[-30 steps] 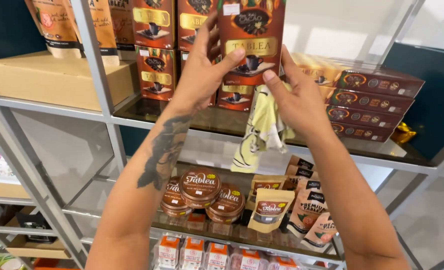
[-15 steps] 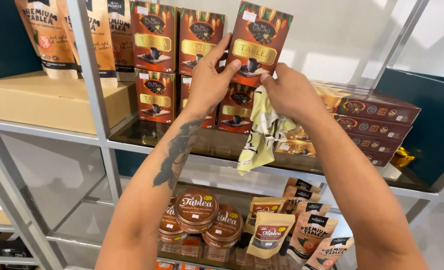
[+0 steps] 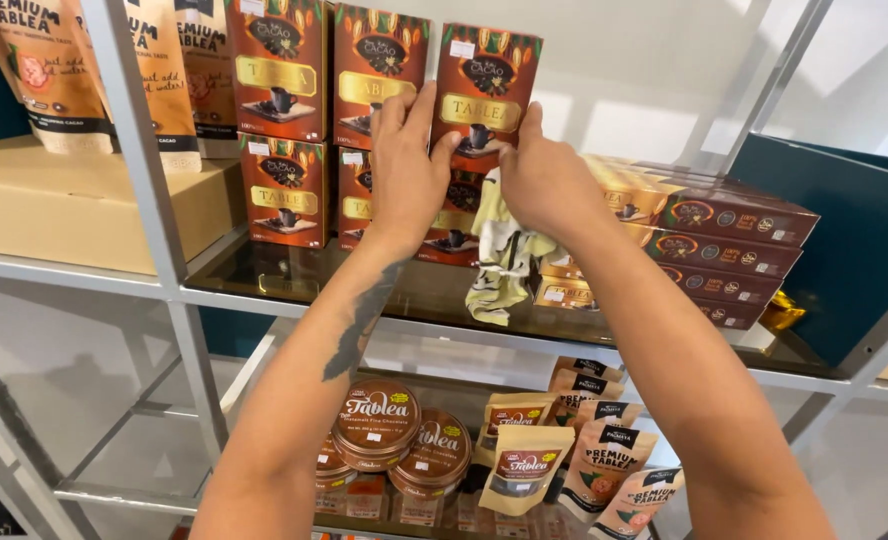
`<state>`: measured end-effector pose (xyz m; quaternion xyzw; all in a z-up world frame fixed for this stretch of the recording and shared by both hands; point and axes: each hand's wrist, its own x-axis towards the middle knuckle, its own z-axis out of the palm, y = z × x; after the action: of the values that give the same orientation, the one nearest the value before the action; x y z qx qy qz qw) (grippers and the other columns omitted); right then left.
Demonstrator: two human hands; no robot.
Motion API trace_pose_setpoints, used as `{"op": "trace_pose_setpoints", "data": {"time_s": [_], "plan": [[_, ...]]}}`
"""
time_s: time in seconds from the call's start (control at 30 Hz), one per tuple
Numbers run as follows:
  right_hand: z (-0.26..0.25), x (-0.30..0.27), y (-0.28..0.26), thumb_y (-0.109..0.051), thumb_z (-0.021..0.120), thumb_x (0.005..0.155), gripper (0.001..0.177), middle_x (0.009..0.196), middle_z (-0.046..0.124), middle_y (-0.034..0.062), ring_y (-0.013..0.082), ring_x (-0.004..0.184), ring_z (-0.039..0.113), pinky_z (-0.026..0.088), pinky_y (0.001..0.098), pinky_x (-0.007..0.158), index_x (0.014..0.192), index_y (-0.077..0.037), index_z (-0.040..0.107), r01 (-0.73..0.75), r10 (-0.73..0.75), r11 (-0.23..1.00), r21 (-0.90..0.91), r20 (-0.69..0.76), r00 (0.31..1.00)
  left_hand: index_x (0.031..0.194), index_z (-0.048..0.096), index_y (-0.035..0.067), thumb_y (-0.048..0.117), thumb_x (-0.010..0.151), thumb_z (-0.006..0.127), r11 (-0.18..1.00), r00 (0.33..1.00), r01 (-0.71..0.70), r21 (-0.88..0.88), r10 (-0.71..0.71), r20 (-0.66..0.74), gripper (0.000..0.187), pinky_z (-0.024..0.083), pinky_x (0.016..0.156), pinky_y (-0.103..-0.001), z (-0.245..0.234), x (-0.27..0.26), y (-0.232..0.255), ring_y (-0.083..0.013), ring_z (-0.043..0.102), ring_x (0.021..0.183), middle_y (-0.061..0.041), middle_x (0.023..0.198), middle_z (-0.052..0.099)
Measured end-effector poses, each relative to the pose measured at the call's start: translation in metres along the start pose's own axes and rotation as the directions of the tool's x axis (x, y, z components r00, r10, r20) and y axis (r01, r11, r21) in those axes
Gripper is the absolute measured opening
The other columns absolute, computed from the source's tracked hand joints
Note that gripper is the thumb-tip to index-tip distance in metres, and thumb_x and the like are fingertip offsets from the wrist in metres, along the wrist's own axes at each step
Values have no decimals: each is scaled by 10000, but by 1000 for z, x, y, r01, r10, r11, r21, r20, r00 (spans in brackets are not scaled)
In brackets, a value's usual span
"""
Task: Wiping down packaged food products with a cloth and placing them into a shopping basket for organization.
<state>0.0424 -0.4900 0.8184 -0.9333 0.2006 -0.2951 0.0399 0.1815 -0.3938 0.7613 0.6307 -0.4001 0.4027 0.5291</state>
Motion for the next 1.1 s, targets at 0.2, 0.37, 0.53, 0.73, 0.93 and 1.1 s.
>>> {"op": "trace_pose_setpoints", "data": {"time_s": [0.2, 0.37, 0.53, 0.73, 0.93, 1.1], "plan": [[18, -15, 8, -283, 475, 1017, 859, 954, 684, 355, 516, 870, 669, 518, 566, 814, 1584, 68, -66, 114, -112, 990, 85, -19, 993, 1456, 550, 43, 77, 931, 765, 968, 964, -248, 51, 251, -86, 568, 454, 1046, -430, -2, -6, -17, -344, 527, 1176, -144, 1332, 621], [36, -6, 7, -255, 474, 1010, 841, 952, 685, 365, 525, 870, 671, 514, 563, 838, 1604, 32, -47, 76, -72, 989, 125, -31, 997, 1493, 538, 66, 27, 941, 719, 960, 960, -280, 26, 280, -15, 582, 466, 1040, -418, 10, 4, -16, -312, 565, 1148, -99, 1246, 656], [53, -2, 18, -227, 495, 1018, 787, 1132, 642, 369, 525, 933, 667, 508, 566, 865, 1594, 67, 47, 200, -183, 972, 122, -136, 974, 1493, 531, 76, -19, 937, 690, 945, 946, -323, 49, 323, -7, 586, 463, 1090, -412, 12, -10, -17, -298, 547, 1214, -96, 1320, 613], [45, 16, 23, -293, 499, 1005, 849, 1163, 647, 366, 469, 1060, 660, 508, 491, 943, 1583, 56, -15, 6, 22, 956, 293, -89, 996, 1447, 564, 98, 110, 920, 798, 926, 954, -243, 287, 282, -100, 577, 377, 1095, -518, -4, -12, -24, -350, 389, 1386, -85, 1506, 424], [67, 24, 23, -324, 532, 1052, 741, 1092, 678, 352, 491, 1047, 664, 514, 509, 928, 1571, 44, 152, 47, 3, 959, 280, -174, 985, 1450, 562, 130, 204, 840, 888, 926, 969, -215, 310, 242, -52, 697, 306, 1104, -571, -12, -12, -28, -381, 279, 1449, -140, 1577, 325], [76, 20, 12, -217, 427, 1052, 555, 916, 713, 311, 505, 878, 688, 520, 573, 830, 1540, -13, 260, -14, 65, 964, 267, -185, 981, 1476, 539, 175, 231, 828, 907, 921, 978, -185, 343, 206, -25, 747, 277, 1120, -591, -19, -13, -38, -374, 249, 1477, -139, 1602, 287]]}}
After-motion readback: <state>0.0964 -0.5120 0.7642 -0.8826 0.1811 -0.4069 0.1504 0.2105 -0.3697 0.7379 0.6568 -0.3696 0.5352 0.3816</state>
